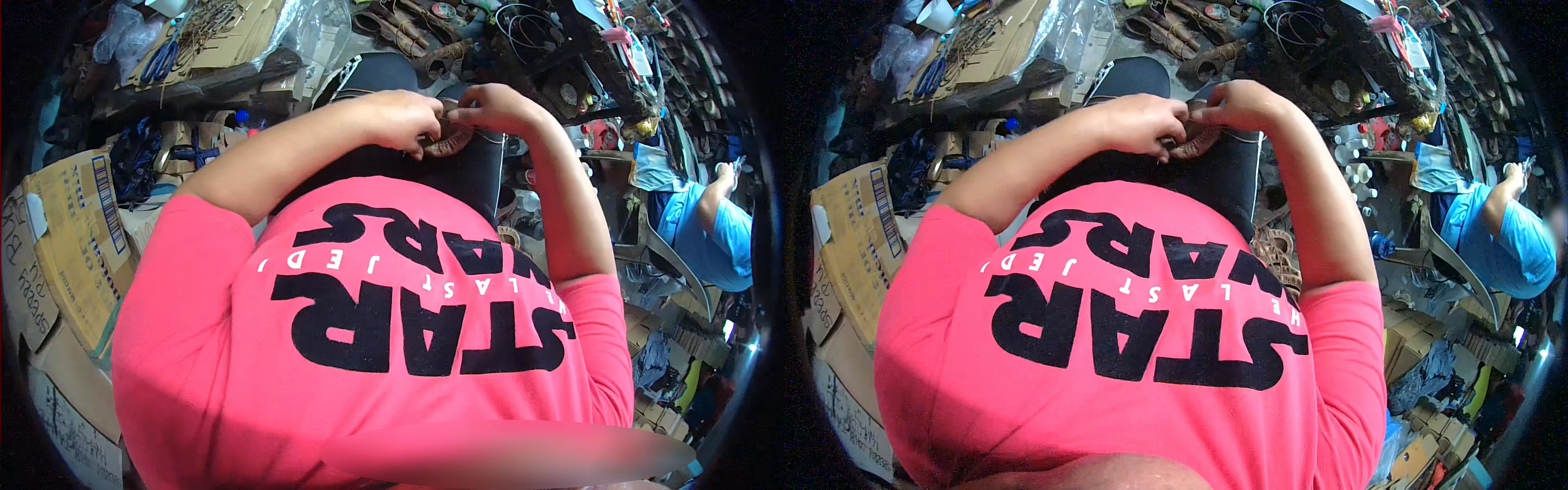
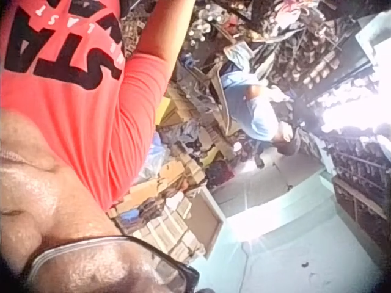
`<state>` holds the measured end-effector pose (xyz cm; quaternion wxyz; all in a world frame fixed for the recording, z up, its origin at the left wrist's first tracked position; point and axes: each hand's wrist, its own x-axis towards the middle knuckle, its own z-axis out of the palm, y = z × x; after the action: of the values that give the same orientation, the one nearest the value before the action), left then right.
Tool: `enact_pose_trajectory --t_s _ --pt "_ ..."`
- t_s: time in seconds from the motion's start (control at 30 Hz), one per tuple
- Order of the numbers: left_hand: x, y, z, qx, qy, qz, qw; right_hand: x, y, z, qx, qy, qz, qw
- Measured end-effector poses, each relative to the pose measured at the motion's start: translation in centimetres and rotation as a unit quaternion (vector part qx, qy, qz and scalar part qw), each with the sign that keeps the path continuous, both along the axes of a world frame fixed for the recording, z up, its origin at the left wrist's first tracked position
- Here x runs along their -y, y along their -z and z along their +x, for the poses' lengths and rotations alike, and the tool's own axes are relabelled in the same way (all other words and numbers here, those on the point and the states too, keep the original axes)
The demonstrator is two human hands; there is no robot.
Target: Stitching or sewing a leather shoe component by hand using a needle and thread.
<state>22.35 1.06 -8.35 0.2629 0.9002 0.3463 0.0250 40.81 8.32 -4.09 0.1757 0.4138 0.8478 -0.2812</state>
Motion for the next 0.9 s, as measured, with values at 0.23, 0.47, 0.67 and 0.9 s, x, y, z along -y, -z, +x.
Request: enact_pose_trajectory --t_s 0.23,0.47,0.67,0.9 --pt "1.1 1.7 0.8 -0.037 0.018 0.069 0.997 2.8 1.8 2.3 -0.075 0.116 -0.081 0.987" --pt "1.8 2.1 0.8 0.008 -0.03 0.168 0.985 9.0 5.4 6.7 -0.392 0.308 -0.152 0.853" --pt "2.6 2.4 1.2 0.054 0.01 0.178 0.982 7.0 5.6 7.3 -0.324 0.291 -0.101 0.895" --pt "3.2 2.7 1.5 0.022 -0.015 0.236 0.971 5.0 5.5 6.8 -0.268 0.247 -0.085 0.927"
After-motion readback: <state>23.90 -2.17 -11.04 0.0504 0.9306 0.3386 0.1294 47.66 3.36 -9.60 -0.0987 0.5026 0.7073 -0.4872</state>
